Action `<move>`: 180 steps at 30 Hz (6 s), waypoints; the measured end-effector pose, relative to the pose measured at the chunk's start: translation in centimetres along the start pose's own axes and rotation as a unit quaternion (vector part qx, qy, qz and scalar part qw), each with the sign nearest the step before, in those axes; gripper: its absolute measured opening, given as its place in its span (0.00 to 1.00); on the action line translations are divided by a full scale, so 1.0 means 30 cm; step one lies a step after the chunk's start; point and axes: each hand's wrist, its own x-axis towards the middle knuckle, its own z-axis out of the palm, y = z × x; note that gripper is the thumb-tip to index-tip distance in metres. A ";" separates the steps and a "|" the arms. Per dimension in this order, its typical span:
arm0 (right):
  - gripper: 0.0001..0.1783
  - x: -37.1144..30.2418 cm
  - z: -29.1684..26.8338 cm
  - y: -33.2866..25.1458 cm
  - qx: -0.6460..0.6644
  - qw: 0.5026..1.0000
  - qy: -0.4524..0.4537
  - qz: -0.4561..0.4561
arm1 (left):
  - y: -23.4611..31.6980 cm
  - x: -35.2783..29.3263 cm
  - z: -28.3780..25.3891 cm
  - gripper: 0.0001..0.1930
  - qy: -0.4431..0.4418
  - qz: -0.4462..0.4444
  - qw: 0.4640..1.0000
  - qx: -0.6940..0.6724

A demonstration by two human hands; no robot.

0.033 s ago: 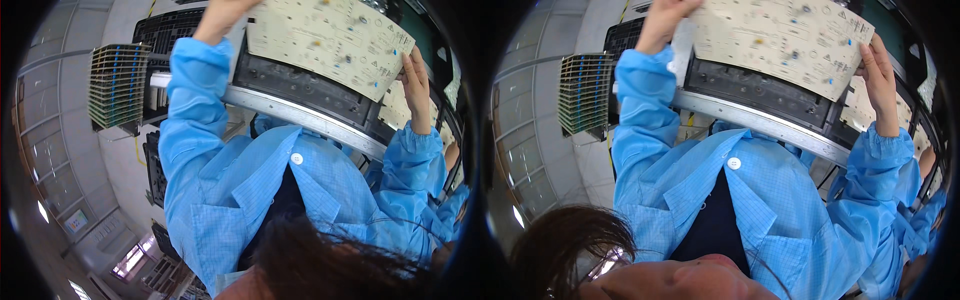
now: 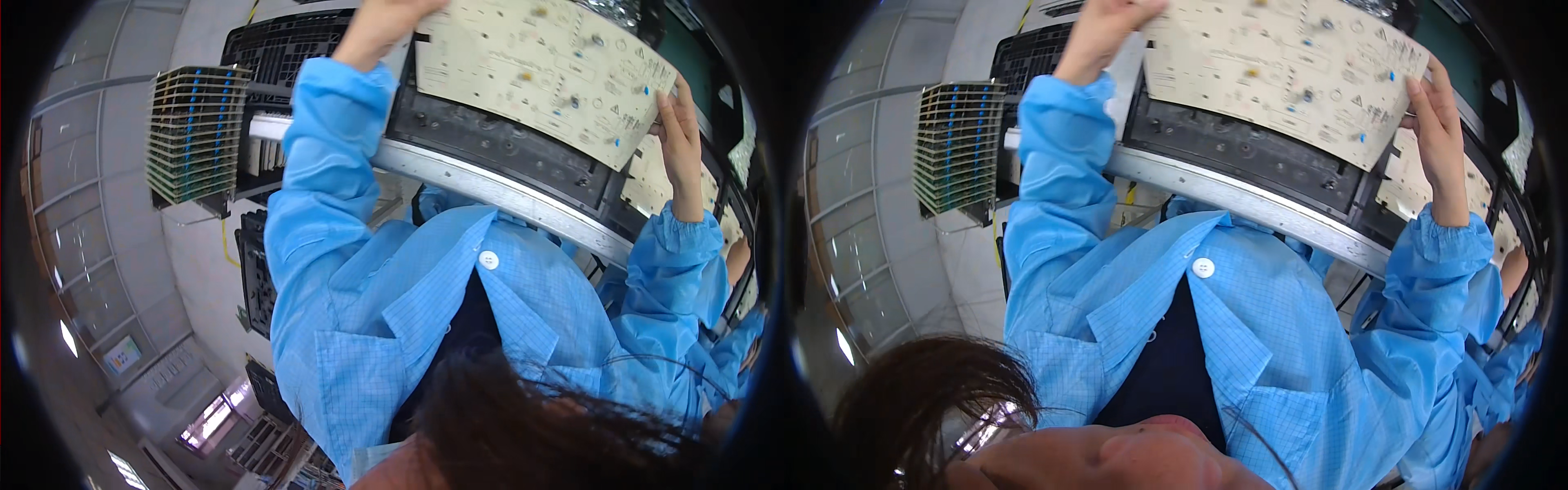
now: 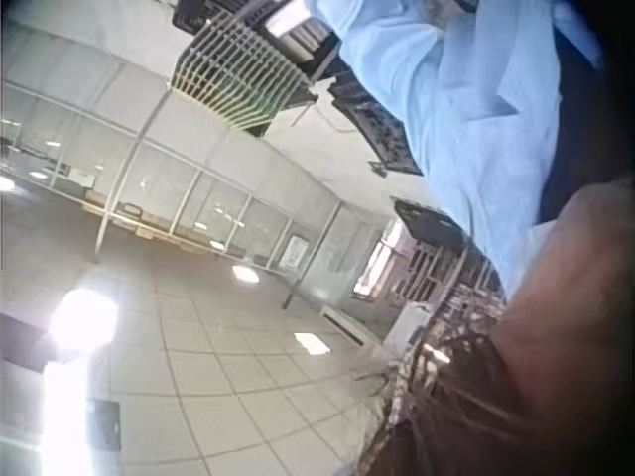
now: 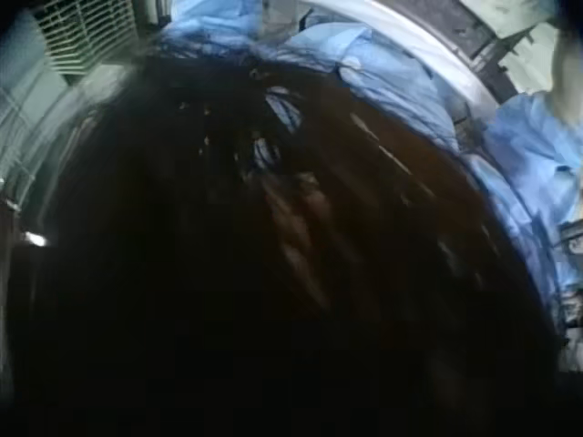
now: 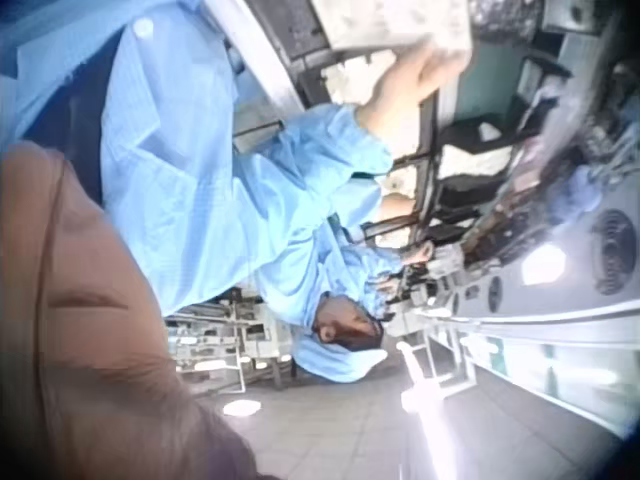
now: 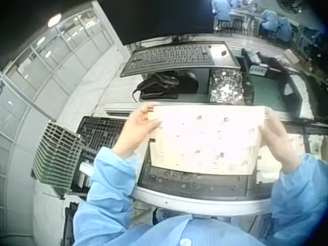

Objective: The recorder is manually assembling LED panels into a frame at a manufacturing workstation.

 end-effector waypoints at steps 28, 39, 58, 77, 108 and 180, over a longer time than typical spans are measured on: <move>0.21 -0.042 0.053 0.109 -0.564 0.808 0.107 -0.133 | -0.142 -0.095 0.064 0.28 -0.011 0.119 0.818 0.562; 0.14 0.139 0.046 0.148 -0.574 0.812 0.078 -0.065 | -0.190 0.050 0.011 0.11 0.013 0.016 0.851 0.524; 0.08 0.350 0.369 0.119 -0.463 0.851 -0.005 -0.249 | -0.205 -0.054 -0.028 0.06 0.040 0.093 0.869 0.485; 0.19 -0.115 0.464 -0.036 -0.331 0.905 -0.211 -0.164 | -0.129 -0.344 0.004 0.13 -0.042 0.054 0.852 0.519; 0.12 -0.370 0.327 0.070 -0.489 0.828 0.274 -0.011 | -0.118 -0.479 0.176 0.06 -0.010 0.100 0.852 0.513; 0.10 0.516 0.201 0.113 -0.056 0.976 0.193 -0.079 | -0.227 -0.525 0.107 0.23 0.273 -0.112 0.912 0.286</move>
